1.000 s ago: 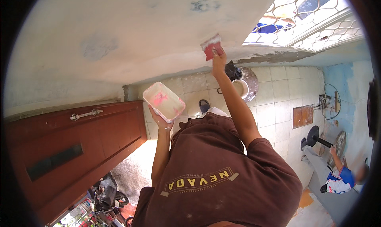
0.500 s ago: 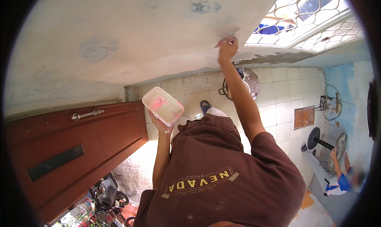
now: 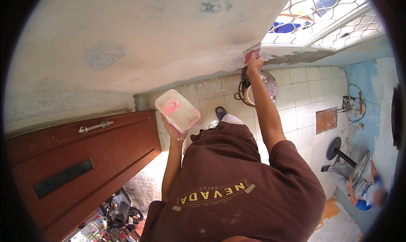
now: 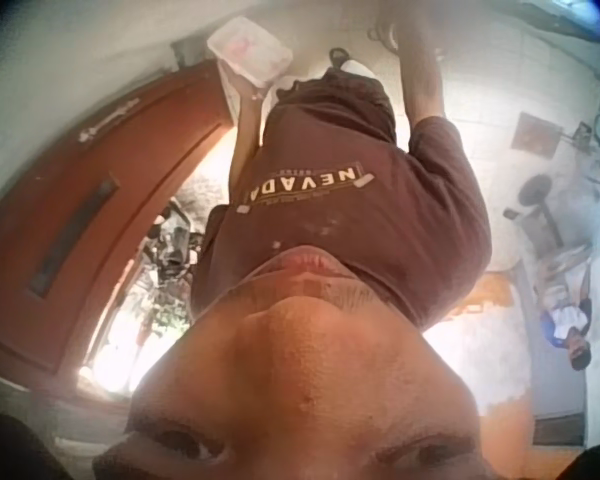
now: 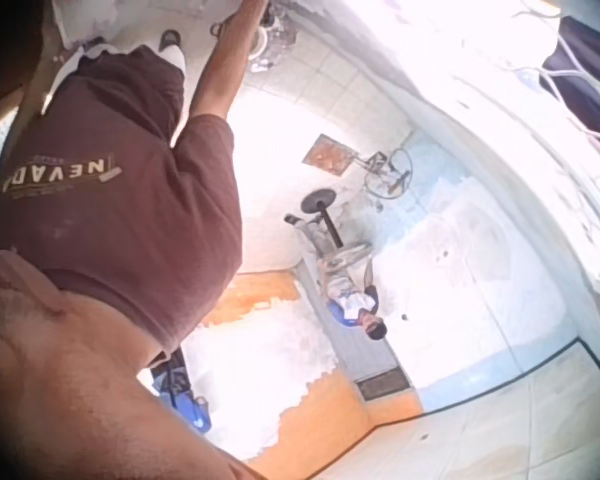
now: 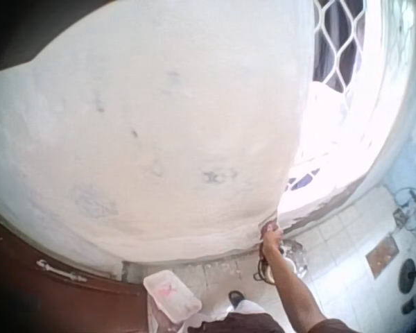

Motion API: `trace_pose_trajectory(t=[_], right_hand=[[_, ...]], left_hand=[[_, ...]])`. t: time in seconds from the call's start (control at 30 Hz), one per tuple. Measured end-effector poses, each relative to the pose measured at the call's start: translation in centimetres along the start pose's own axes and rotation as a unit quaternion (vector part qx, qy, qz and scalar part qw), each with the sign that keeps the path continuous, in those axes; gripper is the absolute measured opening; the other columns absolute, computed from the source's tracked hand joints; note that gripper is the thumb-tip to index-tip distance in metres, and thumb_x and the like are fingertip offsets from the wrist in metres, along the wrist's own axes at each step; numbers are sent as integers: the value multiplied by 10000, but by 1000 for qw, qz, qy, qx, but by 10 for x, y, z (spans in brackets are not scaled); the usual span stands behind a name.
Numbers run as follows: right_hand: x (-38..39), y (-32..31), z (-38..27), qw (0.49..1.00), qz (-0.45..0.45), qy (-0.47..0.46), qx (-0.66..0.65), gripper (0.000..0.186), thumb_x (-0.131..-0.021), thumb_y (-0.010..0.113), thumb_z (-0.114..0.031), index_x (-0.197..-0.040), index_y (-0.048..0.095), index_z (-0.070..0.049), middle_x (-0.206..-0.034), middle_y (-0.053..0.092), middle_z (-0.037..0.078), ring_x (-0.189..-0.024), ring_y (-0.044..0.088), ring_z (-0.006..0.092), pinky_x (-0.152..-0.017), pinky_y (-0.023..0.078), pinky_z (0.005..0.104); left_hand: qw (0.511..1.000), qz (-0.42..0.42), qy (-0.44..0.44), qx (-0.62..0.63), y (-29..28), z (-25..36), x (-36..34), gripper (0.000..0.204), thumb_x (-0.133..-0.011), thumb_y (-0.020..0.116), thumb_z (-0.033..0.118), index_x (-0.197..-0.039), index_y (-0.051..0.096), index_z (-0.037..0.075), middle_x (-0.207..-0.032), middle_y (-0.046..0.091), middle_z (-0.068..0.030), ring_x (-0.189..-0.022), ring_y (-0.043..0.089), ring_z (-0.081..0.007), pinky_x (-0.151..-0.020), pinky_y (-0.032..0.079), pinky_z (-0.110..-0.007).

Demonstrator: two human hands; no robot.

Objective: The person patches a wall by repeatedly scooping pink compound from a plastic container with a spatula and spreading it onto the wall surface.

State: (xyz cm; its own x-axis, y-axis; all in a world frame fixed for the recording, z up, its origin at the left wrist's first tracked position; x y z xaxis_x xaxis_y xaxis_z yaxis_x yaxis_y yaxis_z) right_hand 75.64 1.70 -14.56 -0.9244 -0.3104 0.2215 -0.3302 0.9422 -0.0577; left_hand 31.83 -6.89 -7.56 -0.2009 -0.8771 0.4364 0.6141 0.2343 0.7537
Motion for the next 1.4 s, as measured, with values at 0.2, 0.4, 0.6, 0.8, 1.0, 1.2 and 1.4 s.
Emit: trace_pose_trajectory(t=[0.2,0.4,0.6,0.8,1.0,1.2,1.4], right_hand=[[22,72,-17,977,-11,-211,30,80,-887,628,-90,-857,623,-17,-692,644,119,-612,633,261,-597,490,399],[220,132,-71,926,-208,-316,-5,161,-902,603,-41,-1049,653,2,-911,663,186,-799,656,345,-699,516,405],[153,98,2,960,-227,-149,-70,232,-1031,592,-279,-1045,698,-73,-757,629,3,-672,587,65,-526,444,211],[13,42,-26,993,23,-113,-32,154,-980,590,-131,-948,679,-9,-727,644,57,-630,603,148,-563,491,296],[149,136,-101,962,60,-265,-24,149,-839,670,29,-987,689,24,-849,700,123,-721,681,229,-623,521,362],[320,190,-110,926,-192,-325,23,430,-889,640,-45,-1318,631,-56,-1046,665,174,-984,619,350,-860,513,399],[251,127,-2,958,-165,-235,-9,284,-969,542,-12,-1211,691,-12,-1198,723,123,-1101,686,213,-958,523,342]], left_hand=[[999,-34,-6,4,0,3,1,769,-975,357,707,-1524,349,169,-1477,464,-98,-1339,490,-353,-1072,453,-597],[999,20,26,-28,-24,33,3,757,-979,355,701,-1518,358,169,-1464,475,-89,-1319,504,-351,-1046,470,-597],[998,-24,49,-6,-7,74,10,728,-977,395,685,-1495,389,173,-1433,495,-75,-1291,520,-339,-1043,469,-603],[997,-15,59,46,-31,89,11,683,-974,449,654,-1471,420,186,-1399,521,-61,-1269,533,-324,-1043,467,-596],[999,-22,45,16,-19,105,-1,599,-1003,454,582,-1459,445,193,-1388,535,-49,-1274,532,-299,-1048,475,-551],[999,-25,31,-10,-15,137,-21,595,-1003,460,578,-1455,460,192,-1406,536,-52,-1293,525,-286,-1030,494,-531],[999,-46,25,12,-29,163,-25,618,-982,491,600,-1437,479,183,-1388,559,-48,-1263,555,-293,-1035,495,-526]])
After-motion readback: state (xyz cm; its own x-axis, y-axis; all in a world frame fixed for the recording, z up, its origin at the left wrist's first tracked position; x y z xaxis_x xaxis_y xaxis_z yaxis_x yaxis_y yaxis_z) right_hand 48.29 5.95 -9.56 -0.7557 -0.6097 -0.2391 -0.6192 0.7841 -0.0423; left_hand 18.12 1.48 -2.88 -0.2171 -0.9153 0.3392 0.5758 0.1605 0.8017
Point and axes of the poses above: each hand's wrist, its own x-axis away from the middle knuckle, its own y-axis out of the palm, z = x × y, the point moved 5 cm from there along -x, towards the middle knuckle
